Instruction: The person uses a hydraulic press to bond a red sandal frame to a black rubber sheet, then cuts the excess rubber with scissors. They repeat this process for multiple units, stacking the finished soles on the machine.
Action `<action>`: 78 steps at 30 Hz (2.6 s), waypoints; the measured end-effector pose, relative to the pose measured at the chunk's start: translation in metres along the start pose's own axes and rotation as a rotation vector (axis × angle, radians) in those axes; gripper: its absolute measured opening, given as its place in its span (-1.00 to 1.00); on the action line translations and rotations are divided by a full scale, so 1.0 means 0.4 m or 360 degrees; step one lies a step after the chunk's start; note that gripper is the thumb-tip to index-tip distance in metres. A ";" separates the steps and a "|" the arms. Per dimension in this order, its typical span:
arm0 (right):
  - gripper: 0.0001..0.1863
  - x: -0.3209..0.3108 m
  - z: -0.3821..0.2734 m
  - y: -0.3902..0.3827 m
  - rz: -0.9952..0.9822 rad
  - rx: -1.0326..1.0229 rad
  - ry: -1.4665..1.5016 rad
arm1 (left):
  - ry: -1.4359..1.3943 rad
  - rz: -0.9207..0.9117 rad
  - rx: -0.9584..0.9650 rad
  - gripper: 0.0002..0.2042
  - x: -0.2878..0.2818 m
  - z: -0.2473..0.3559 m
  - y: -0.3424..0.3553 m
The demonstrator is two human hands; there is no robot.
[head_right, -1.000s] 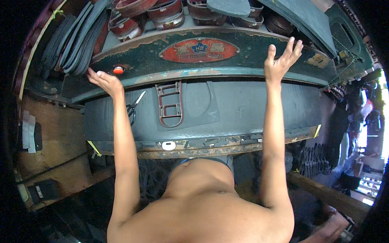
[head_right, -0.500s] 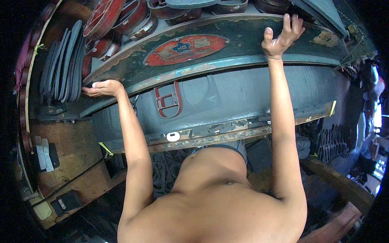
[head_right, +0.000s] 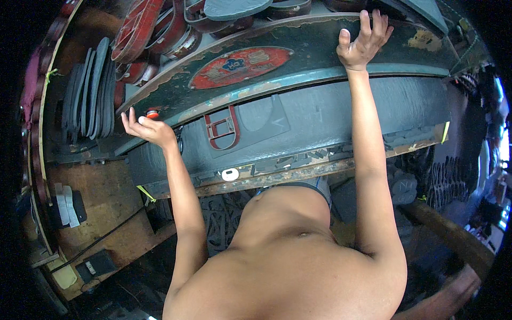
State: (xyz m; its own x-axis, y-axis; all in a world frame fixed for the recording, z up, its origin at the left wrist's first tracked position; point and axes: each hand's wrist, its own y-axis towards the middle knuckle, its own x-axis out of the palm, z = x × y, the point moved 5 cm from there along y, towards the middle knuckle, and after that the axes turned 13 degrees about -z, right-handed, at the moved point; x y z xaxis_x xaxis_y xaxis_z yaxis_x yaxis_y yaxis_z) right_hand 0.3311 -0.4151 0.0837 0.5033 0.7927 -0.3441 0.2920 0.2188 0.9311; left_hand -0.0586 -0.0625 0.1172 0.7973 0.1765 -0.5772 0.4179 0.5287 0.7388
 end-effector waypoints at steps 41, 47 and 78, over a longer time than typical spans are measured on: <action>-0.43 -0.053 0.014 0.004 -0.0110 -0.0369 -0.0323 | 0.0340 0.0296 0.0491 -0.58 0.062 -0.183 0.060; -0.42 -0.054 0.012 0.006 -0.0114 -0.0397 -0.0347 | 0.0437 0.0291 0.0534 -0.59 0.057 -0.175 0.059; -0.45 -0.066 0.041 -0.005 -0.0223 -0.0264 -0.0163 | 0.0373 0.0253 0.0390 -0.70 0.025 -0.080 0.107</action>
State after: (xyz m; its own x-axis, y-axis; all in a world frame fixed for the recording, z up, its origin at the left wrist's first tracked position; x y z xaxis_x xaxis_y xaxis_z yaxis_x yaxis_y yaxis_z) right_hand 0.3304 -0.4458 0.0889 0.5495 0.6881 -0.4738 0.2315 0.4195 0.8778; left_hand -0.0467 -0.0114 0.1319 0.7509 0.4408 -0.4918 0.4116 0.2700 0.8704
